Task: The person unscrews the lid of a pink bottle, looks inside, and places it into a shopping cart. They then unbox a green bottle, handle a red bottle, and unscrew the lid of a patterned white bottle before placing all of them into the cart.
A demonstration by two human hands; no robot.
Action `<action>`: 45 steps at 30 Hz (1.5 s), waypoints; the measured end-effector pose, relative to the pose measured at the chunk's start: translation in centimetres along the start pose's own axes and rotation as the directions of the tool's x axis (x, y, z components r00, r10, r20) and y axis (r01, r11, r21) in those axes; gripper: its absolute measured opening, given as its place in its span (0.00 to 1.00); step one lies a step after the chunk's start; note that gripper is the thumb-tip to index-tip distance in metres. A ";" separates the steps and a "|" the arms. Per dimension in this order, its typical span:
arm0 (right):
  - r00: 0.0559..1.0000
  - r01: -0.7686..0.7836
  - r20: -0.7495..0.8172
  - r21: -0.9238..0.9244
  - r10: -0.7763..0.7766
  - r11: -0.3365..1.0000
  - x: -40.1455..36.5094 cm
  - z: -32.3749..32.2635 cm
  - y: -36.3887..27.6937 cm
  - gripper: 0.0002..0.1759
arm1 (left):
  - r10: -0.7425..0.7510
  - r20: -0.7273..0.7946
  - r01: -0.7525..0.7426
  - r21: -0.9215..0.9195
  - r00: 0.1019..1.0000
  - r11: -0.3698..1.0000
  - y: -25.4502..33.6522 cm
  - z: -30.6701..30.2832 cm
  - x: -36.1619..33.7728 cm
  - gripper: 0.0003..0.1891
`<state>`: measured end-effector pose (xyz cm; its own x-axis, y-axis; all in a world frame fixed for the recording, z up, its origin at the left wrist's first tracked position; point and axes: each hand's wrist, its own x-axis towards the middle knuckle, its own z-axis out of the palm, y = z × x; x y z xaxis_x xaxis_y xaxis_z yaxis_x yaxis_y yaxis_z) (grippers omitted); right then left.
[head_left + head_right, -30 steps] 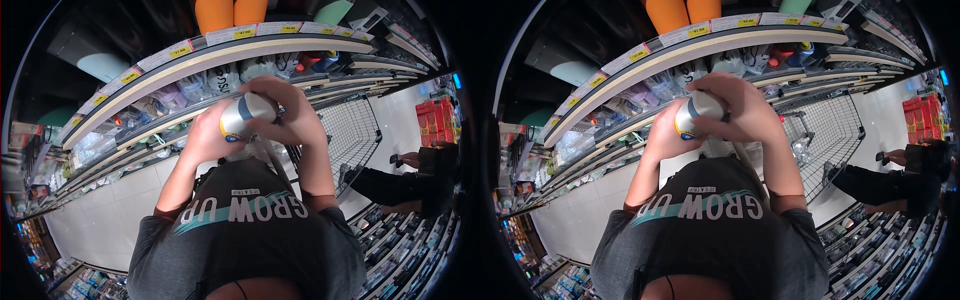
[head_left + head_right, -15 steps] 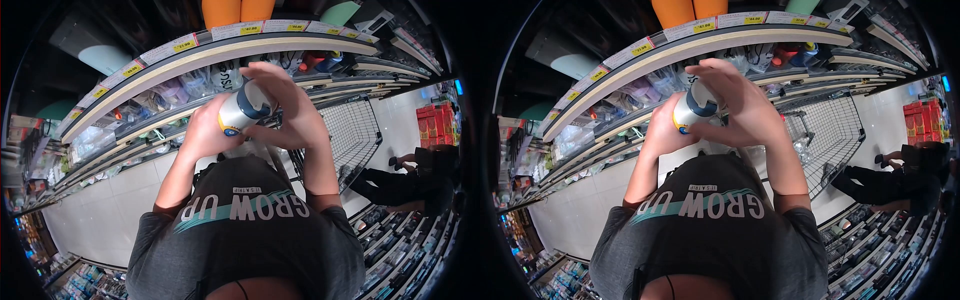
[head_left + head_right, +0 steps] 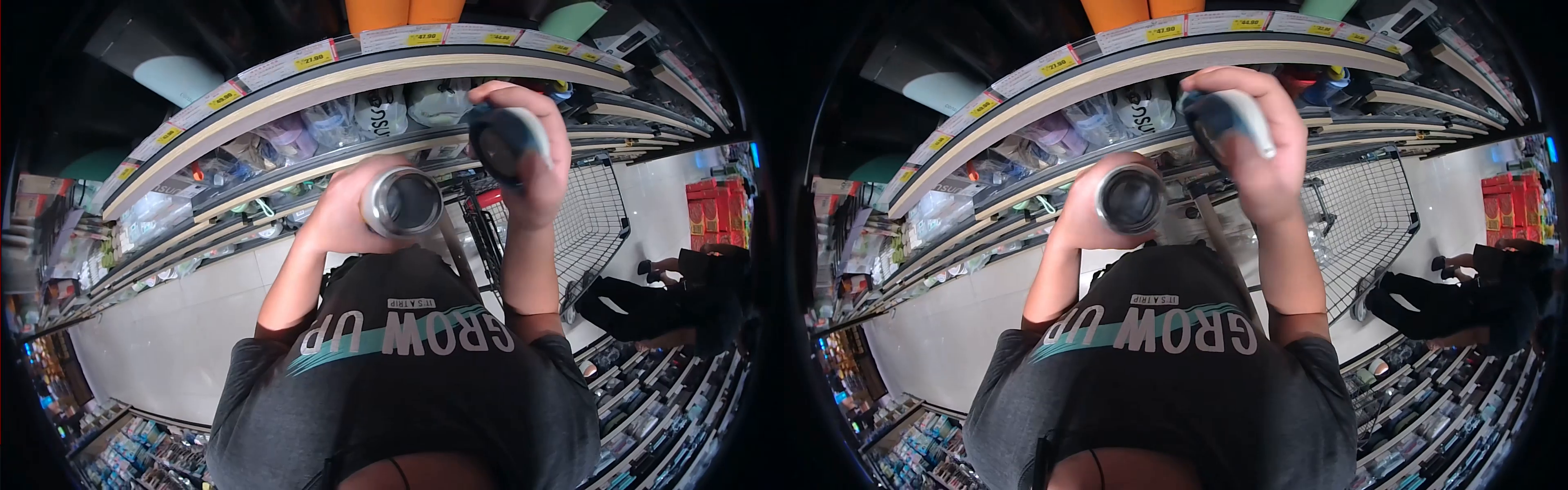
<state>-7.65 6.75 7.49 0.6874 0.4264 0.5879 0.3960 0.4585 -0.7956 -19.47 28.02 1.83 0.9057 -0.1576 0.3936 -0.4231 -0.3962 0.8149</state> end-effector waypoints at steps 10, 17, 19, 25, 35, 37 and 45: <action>0.904 -0.256 0.079 0.887 0.420 0.384 -4.3 2.8 4.3 0.32 | 0.290 -0.328 -0.308 -0.003 0.899 0.951 -1.6 0.5 0.7 0.35; 0.891 -0.239 0.050 0.897 0.450 0.372 -4.4 2.9 4.3 0.32 | 0.282 -0.304 -0.283 0.042 0.910 0.958 -1.6 0.4 0.5 0.39; 0.890 -0.234 0.045 0.899 0.454 0.369 -4.4 3.0 4.2 0.32 | 0.277 -0.267 -0.269 0.067 0.923 0.961 -1.6 0.3 0.6 0.42; 0.889 -0.229 0.049 0.908 0.455 0.350 -4.4 2.7 4.6 0.32 | 0.259 -0.268 -0.247 0.080 0.928 0.966 -1.1 0.5 0.6 0.42; 0.919 -0.205 0.042 0.900 0.391 0.385 -4.2 1.5 4.8 0.33 | 0.308 -0.336 -0.252 0.201 0.890 0.947 -0.8 0.1 1.1 0.37; 0.924 -0.204 0.040 0.891 0.379 0.404 -4.3 1.5 5.0 0.33 | 0.277 -0.396 -0.244 0.133 0.875 0.961 -0.5 0.6 1.4 0.30; 0.933 -0.205 0.059 0.898 0.355 0.390 -4.4 2.0 4.8 0.33 | 0.288 -0.332 -0.216 0.235 0.898 0.948 -0.2 0.3 1.0 0.37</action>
<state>-9.99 8.57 1.37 0.7459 0.6067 0.2747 -0.5330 0.7912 -0.3000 -18.49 27.73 1.90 0.6827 0.0450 0.7293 -0.5904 -0.5540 0.5869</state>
